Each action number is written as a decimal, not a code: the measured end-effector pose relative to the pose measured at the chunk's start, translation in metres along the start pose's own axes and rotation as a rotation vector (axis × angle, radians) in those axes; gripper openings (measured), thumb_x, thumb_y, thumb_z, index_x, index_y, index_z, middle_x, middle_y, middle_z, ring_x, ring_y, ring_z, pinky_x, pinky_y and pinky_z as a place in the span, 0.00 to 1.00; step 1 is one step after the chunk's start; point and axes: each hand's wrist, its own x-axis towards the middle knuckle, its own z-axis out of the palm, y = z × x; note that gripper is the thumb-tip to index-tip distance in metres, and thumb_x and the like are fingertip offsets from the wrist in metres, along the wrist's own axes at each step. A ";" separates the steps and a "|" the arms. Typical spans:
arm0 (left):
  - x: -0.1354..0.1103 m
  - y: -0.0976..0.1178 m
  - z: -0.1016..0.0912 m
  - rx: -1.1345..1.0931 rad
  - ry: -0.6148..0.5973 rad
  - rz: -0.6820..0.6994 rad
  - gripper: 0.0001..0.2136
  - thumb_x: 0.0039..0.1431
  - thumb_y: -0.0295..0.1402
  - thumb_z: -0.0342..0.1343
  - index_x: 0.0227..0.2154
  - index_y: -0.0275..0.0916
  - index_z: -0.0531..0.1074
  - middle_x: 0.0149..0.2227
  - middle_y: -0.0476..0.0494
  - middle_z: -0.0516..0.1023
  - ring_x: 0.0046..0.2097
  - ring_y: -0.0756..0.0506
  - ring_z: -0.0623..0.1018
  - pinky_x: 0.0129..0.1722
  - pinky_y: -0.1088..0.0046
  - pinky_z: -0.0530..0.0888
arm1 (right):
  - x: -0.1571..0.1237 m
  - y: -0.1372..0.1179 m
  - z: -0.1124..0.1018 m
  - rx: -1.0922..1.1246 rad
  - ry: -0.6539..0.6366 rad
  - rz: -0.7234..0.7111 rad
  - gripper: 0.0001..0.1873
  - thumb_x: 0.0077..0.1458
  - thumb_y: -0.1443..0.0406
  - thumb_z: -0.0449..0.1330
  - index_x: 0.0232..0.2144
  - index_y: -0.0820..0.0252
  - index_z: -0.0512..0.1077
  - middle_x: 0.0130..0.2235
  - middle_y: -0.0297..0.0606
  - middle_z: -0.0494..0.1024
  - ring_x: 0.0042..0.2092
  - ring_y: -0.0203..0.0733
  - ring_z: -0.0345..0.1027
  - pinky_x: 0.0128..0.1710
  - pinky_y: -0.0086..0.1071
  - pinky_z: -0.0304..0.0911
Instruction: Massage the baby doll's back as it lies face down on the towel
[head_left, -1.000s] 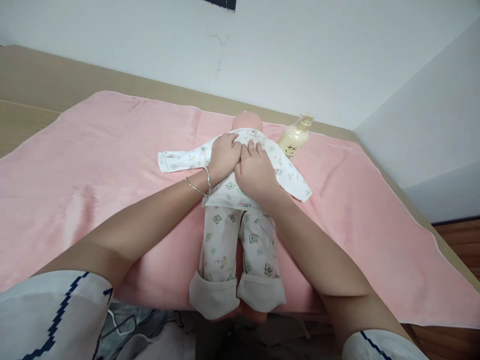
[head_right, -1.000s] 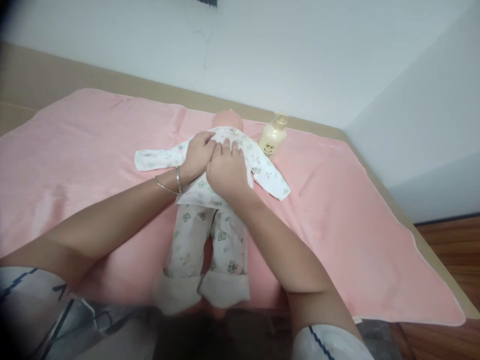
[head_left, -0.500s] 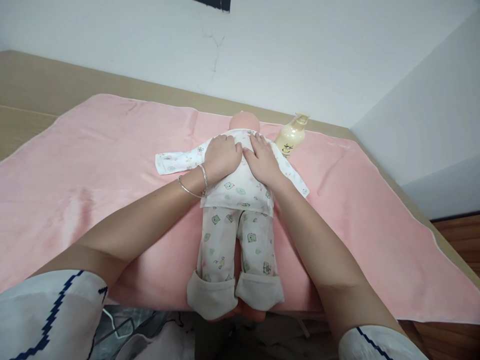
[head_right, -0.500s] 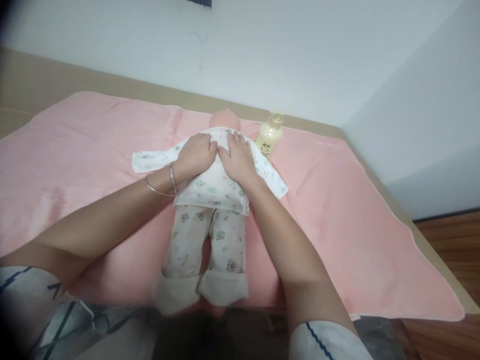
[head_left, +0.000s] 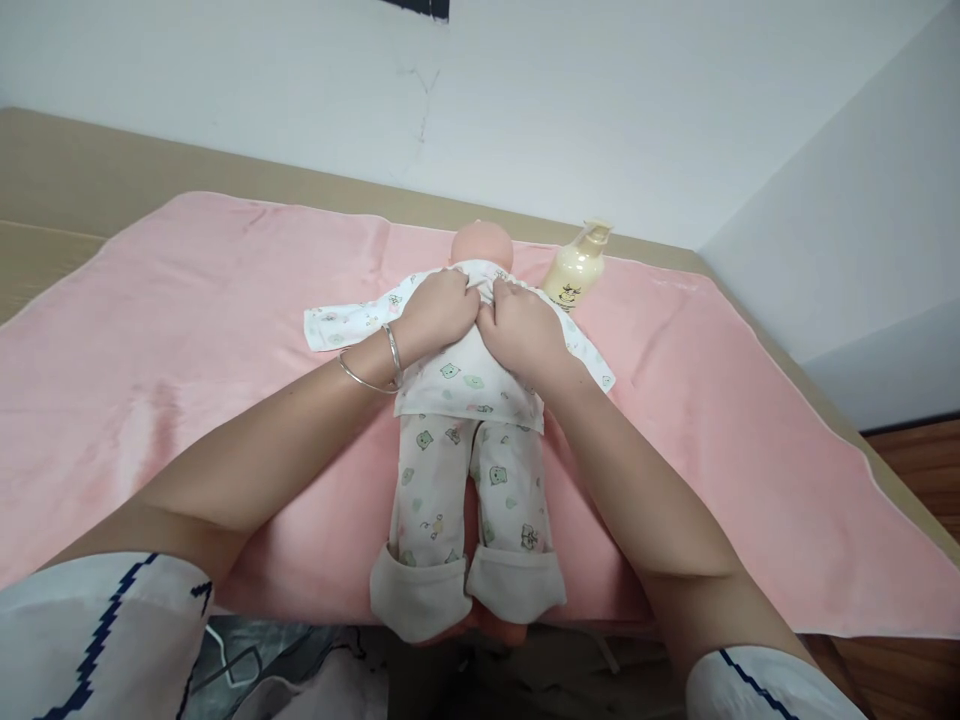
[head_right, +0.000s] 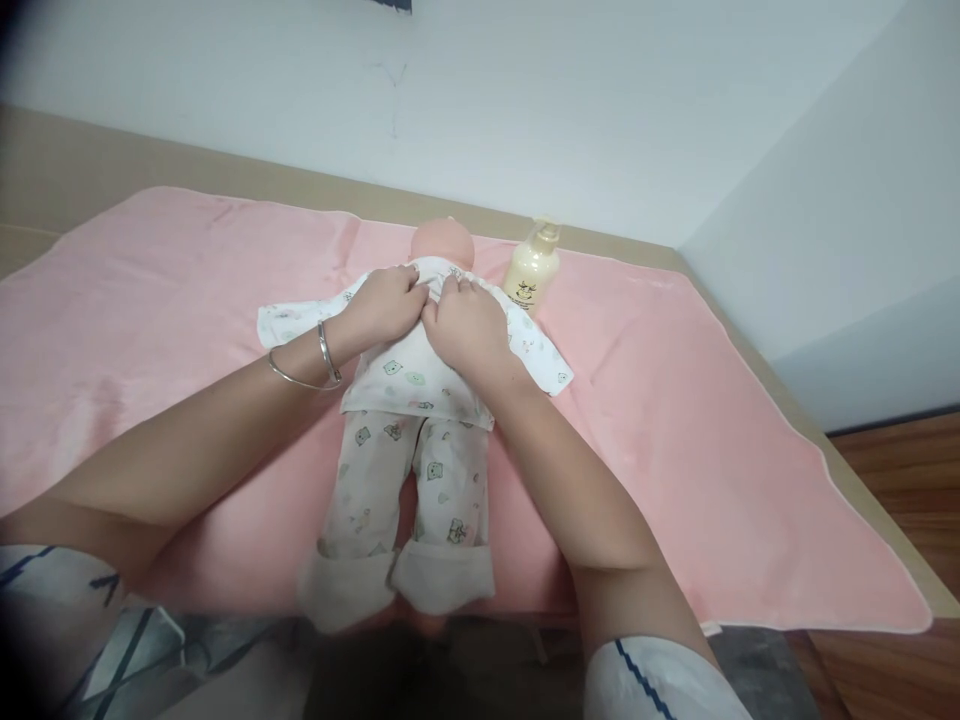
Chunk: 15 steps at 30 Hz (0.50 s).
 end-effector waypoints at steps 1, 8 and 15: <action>0.003 -0.003 0.002 0.000 0.010 0.009 0.15 0.68 0.32 0.42 0.34 0.35 0.73 0.42 0.33 0.81 0.46 0.38 0.79 0.49 0.60 0.75 | -0.003 -0.004 -0.003 -0.036 -0.008 0.001 0.28 0.72 0.61 0.43 0.61 0.74 0.71 0.57 0.58 0.76 0.60 0.59 0.70 0.61 0.48 0.66; 0.007 -0.014 0.015 0.039 0.053 0.061 0.18 0.71 0.35 0.39 0.41 0.35 0.74 0.49 0.32 0.80 0.53 0.36 0.78 0.58 0.56 0.74 | -0.007 -0.008 -0.007 -0.049 -0.039 -0.002 0.25 0.72 0.62 0.42 0.53 0.68 0.75 0.53 0.53 0.78 0.54 0.57 0.74 0.54 0.47 0.70; -0.009 0.009 0.004 0.100 -0.008 0.046 0.19 0.69 0.28 0.38 0.48 0.28 0.74 0.53 0.26 0.78 0.57 0.34 0.77 0.60 0.57 0.72 | 0.014 0.015 0.012 0.149 -0.009 -0.043 0.34 0.70 0.62 0.43 0.72 0.78 0.58 0.73 0.56 0.55 0.76 0.55 0.50 0.78 0.50 0.49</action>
